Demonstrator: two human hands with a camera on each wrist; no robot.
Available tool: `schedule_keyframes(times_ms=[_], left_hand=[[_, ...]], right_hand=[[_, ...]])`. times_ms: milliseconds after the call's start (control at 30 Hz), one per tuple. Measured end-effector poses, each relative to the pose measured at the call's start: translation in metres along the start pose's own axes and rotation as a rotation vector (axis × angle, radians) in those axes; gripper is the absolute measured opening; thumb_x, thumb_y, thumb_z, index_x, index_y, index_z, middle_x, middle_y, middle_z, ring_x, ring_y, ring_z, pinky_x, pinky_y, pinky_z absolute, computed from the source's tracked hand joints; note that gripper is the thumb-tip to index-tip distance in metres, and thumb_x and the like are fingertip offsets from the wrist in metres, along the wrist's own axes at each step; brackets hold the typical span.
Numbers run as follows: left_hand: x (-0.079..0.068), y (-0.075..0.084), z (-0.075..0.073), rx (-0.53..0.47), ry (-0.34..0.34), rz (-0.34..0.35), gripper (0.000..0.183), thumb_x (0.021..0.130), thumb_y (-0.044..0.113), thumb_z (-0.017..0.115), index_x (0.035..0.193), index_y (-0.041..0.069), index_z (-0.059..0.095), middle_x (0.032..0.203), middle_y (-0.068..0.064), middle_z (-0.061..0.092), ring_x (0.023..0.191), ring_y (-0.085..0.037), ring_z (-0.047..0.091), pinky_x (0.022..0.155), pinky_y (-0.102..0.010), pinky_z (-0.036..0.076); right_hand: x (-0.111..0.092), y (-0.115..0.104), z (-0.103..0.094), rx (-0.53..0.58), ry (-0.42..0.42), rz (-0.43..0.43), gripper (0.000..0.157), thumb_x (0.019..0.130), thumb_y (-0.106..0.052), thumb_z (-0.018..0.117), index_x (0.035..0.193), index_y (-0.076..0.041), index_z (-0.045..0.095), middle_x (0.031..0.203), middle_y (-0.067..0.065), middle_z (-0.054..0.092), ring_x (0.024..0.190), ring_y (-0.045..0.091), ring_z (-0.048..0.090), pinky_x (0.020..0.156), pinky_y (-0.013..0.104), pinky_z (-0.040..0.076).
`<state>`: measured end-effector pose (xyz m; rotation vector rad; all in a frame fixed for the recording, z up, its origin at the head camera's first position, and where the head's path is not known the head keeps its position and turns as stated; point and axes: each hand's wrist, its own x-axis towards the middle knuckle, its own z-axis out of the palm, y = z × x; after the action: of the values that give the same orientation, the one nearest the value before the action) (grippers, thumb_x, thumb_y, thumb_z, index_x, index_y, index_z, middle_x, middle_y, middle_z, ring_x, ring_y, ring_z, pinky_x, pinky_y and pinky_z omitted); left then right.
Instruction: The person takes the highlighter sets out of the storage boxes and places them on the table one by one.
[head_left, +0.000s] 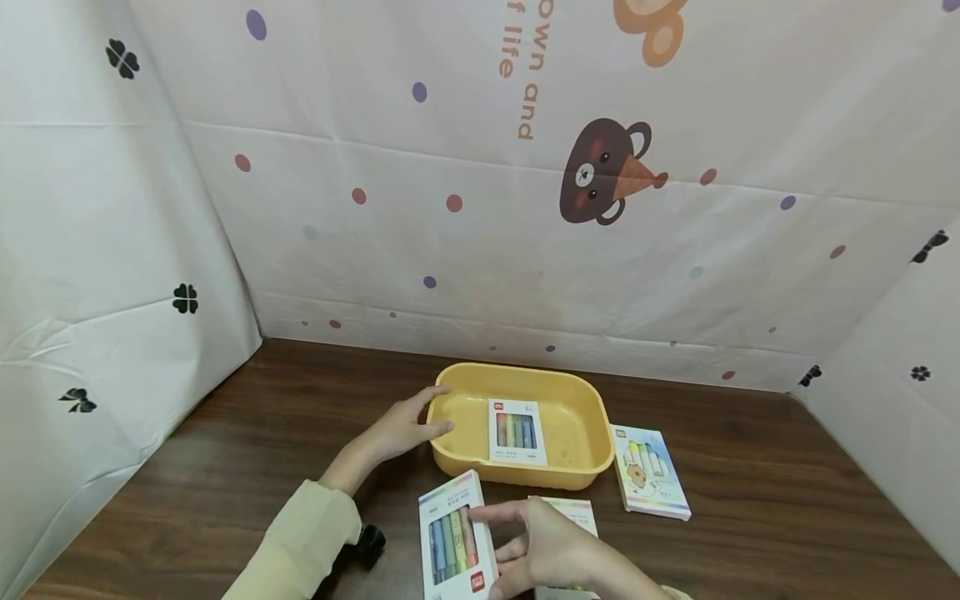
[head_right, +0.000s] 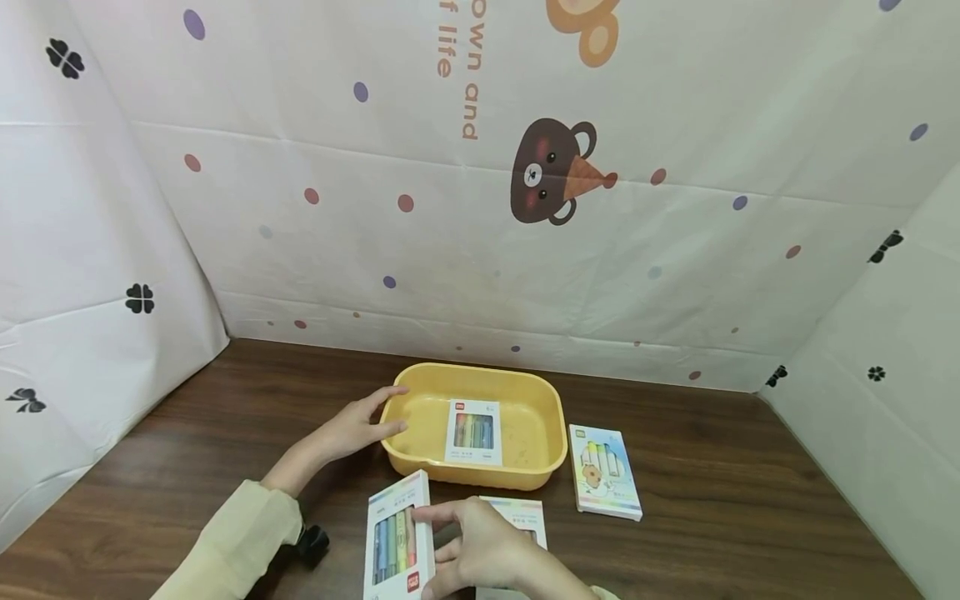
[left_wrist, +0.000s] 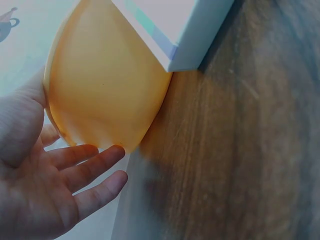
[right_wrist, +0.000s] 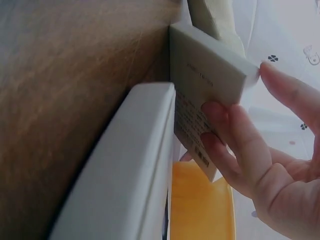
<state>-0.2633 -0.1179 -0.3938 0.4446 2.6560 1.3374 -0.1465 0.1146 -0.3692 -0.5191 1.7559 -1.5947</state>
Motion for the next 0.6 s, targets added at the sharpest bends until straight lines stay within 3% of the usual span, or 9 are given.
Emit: schedule_keyframes(times_ms=[233, 600], left_hand=[[-0.0005, 0.0010, 0.0001, -0.003, 0.001, -0.004, 0.057, 0.086, 0.028, 0.064, 0.137, 0.020, 0.040, 0.135, -0.013, 0.045, 0.120, -0.029, 0.044, 0.096, -0.052, 0.035], [0.0005, -0.0020, 0.0002, 0.004, -0.003, 0.005, 0.059, 0.085, 0.032, 0.063, 0.138, 0.021, 0.039, 0.136, -0.014, 0.044, 0.122, -0.032, 0.041, 0.096, -0.054, 0.034]], right_hand=[[-0.0007, 0.0008, 0.0010, -0.064, 0.012, 0.022, 0.062, 0.067, 0.017, 0.066, 0.125, 0.005, 0.049, 0.102, 0.011, 0.057, 0.084, 0.025, 0.066, 0.061, 0.021, 0.051], [-0.0055, -0.0062, -0.0056, -0.130, 0.012, 0.014, 0.054, 0.069, 0.009, 0.071, 0.121, 0.009, 0.053, 0.110, 0.021, 0.061, 0.084, 0.028, 0.066, 0.069, 0.031, 0.053]])
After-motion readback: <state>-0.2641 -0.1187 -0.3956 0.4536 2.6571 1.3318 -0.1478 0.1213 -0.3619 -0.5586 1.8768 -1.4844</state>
